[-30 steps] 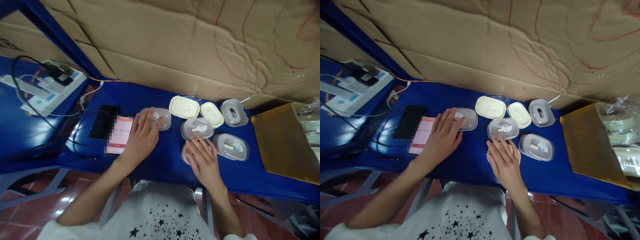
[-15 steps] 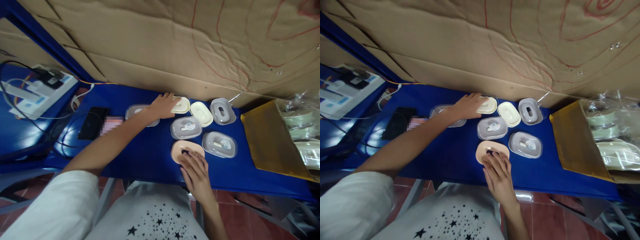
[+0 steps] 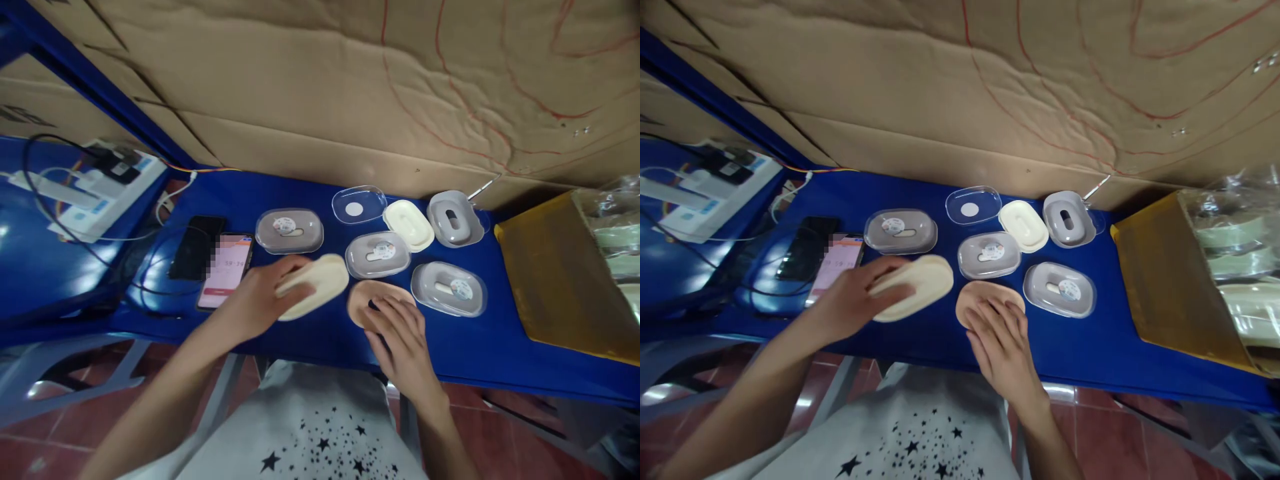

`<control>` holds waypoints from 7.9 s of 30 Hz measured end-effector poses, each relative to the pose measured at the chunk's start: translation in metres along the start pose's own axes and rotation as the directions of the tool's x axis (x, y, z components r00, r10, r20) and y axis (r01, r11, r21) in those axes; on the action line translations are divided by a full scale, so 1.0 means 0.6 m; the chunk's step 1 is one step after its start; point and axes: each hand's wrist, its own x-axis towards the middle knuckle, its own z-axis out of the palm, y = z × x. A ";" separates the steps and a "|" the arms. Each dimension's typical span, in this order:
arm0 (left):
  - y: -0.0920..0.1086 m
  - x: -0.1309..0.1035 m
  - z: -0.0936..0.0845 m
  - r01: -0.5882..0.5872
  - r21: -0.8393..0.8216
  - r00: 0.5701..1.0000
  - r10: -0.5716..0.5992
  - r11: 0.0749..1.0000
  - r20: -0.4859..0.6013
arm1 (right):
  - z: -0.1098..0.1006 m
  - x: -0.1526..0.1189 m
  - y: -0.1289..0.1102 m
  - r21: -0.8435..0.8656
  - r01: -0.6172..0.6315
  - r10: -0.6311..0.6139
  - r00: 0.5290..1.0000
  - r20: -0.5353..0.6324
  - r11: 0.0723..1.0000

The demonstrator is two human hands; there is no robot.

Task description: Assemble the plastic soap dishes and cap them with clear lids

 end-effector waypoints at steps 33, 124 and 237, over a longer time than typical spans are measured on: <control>-0.090 -0.071 0.042 -0.331 0.327 0.887 0.410 0.885 -0.213 | -0.025 0.341 0.189 -0.118 0.169 -0.130 0.951 0.282 0.979; -0.088 -0.112 0.074 -0.427 0.284 0.802 0.505 0.859 -0.321 | 0.021 0.151 -0.005 0.572 -0.315 0.215 0.947 0.237 0.757; -0.036 -0.100 0.178 -0.468 0.326 0.846 0.523 0.822 -0.103 | -0.171 0.192 0.157 -0.461 -0.430 0.436 0.894 -0.100 0.776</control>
